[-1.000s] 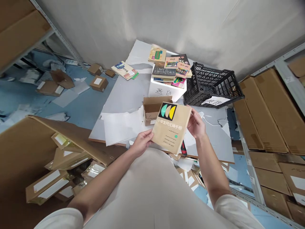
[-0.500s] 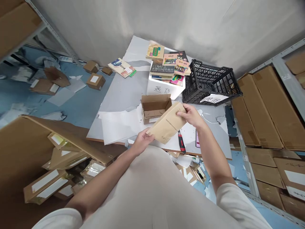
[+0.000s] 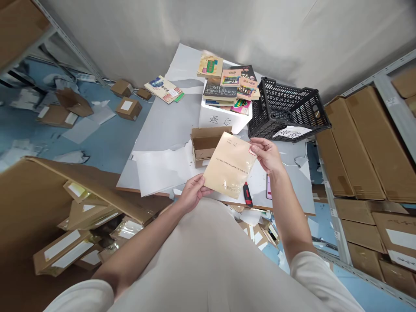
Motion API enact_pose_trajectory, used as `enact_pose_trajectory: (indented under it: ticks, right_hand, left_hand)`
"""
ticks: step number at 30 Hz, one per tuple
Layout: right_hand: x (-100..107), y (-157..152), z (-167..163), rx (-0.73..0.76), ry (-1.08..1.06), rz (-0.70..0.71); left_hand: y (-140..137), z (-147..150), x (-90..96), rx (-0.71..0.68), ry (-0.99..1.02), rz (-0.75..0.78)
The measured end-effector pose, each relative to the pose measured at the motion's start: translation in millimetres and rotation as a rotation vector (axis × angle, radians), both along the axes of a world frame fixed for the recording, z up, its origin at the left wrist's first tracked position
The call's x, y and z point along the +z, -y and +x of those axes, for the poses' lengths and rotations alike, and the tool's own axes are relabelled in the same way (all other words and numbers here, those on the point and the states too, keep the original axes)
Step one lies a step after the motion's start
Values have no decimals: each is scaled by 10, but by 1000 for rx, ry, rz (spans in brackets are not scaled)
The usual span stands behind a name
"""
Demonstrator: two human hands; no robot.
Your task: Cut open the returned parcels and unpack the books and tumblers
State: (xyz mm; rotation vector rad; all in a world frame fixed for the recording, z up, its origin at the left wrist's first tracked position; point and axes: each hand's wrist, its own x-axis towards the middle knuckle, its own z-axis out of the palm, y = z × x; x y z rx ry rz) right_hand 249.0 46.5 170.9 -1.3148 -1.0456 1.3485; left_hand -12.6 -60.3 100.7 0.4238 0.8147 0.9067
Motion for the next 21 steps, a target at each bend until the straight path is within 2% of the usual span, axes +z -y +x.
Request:
enact_pose_trajectory:
  ticks: [5,9,16,21]
  right_hand:
    - [-1,-16,-11,-14,25,11]
    - [63,66,-62,97,-3,54]
    - [246,116,-32,275,65,144]
    - [228,-16,-78,308,199,230]
  left_hand:
    - [-7,7,10,-13,-9,6]
    - [12,18,-11,-17,37,-8]
    - [-11,86,5,-150,263,-160]
    - [-75,142,12,-222,285,-272]
